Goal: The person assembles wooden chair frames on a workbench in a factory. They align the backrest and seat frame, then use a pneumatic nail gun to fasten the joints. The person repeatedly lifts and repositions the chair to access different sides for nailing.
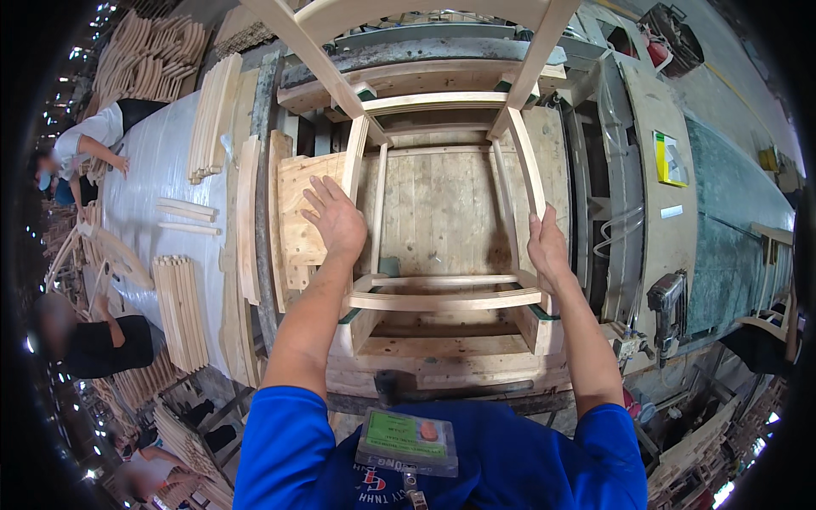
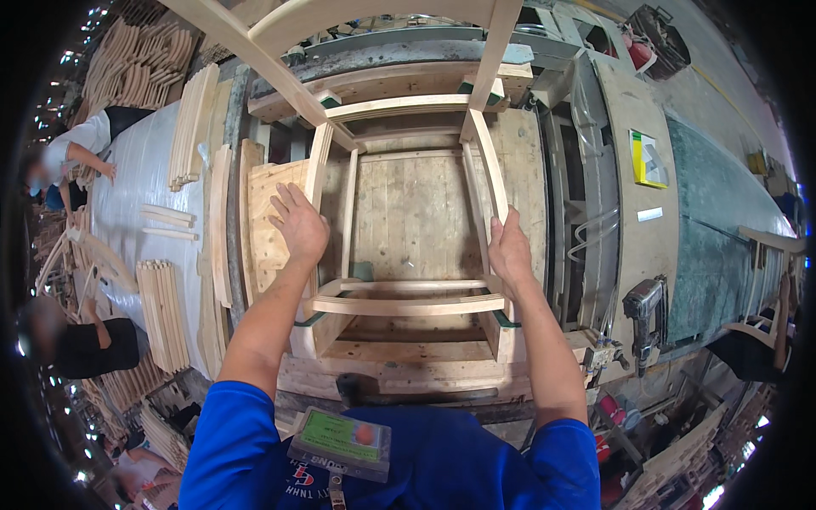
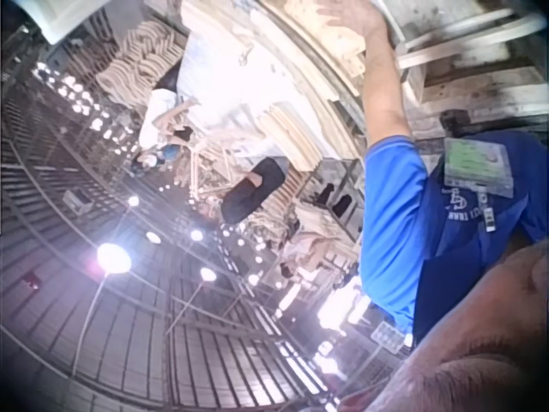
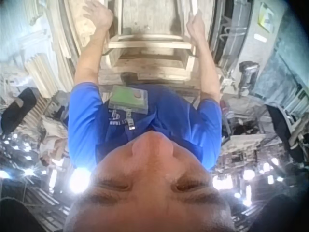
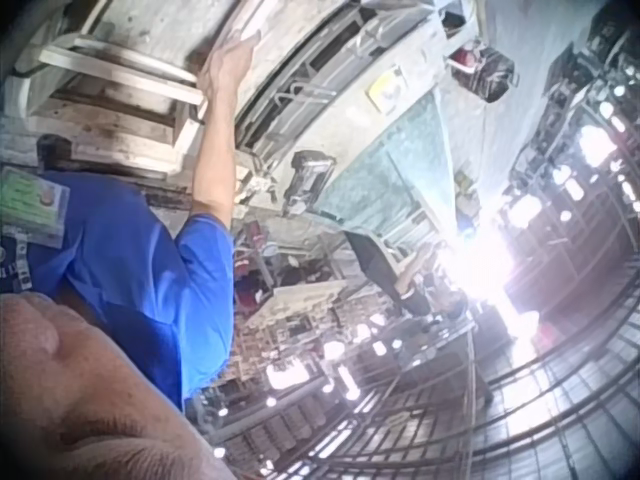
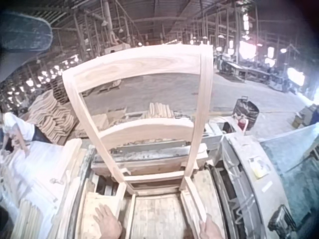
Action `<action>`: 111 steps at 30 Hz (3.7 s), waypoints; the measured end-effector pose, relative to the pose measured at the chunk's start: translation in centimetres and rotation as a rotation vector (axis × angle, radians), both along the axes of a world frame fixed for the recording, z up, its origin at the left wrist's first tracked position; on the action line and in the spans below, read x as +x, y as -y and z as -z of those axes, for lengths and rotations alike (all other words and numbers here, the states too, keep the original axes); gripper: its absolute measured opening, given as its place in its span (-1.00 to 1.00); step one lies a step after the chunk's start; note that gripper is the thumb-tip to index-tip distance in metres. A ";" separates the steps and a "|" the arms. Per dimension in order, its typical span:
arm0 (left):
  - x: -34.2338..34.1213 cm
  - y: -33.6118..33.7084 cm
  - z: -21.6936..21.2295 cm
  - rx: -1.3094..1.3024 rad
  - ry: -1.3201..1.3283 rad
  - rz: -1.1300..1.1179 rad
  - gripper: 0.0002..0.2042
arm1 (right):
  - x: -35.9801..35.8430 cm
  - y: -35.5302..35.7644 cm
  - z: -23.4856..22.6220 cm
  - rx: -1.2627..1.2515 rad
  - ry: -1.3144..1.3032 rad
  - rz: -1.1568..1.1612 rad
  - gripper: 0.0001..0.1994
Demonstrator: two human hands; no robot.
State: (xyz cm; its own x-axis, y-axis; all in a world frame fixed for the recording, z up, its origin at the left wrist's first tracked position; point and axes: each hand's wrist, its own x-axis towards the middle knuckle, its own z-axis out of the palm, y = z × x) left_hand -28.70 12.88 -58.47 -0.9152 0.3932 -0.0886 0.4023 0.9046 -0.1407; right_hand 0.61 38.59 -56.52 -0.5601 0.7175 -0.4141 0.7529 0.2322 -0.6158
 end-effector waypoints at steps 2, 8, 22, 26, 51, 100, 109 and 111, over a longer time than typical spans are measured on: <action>0.1 -0.3 0.1 -0.004 -0.016 0.008 -0.06 | 0.2 -0.1 0.3 0.016 0.006 0.008 -0.52; -0.2 0.1 0.5 -0.027 -0.039 0.003 -0.05 | 0.0 -0.1 0.2 0.022 -0.010 -0.008 -0.52; -0.1 0.0 0.3 -0.015 0.002 -0.011 -0.06 | 0.1 0.0 0.0 0.001 -0.006 -0.001 -0.54; 0.0 -0.3 -0.2 -0.002 0.017 -0.002 -0.06 | 0.2 -0.1 0.2 -0.003 -0.014 0.011 -0.56; 0.5 -0.3 -1.2 0.039 0.023 -0.008 -0.08 | 1.3 -1.0 0.6 -0.078 -0.081 -0.066 -0.44; 14.9 4.6 -4.1 0.296 0.579 0.318 -0.43 | 20.7 20.7 -15.9 0.456 -0.340 -0.266 -0.64; 14.7 3.0 -4.2 0.332 0.580 0.229 -0.53 | 19.1 22.3 -7.3 0.438 -0.245 -0.793 -0.67; 15.2 3.1 -4.1 0.353 0.593 0.214 -0.54 | 18.8 21.4 -8.3 0.477 -0.325 -0.744 -0.68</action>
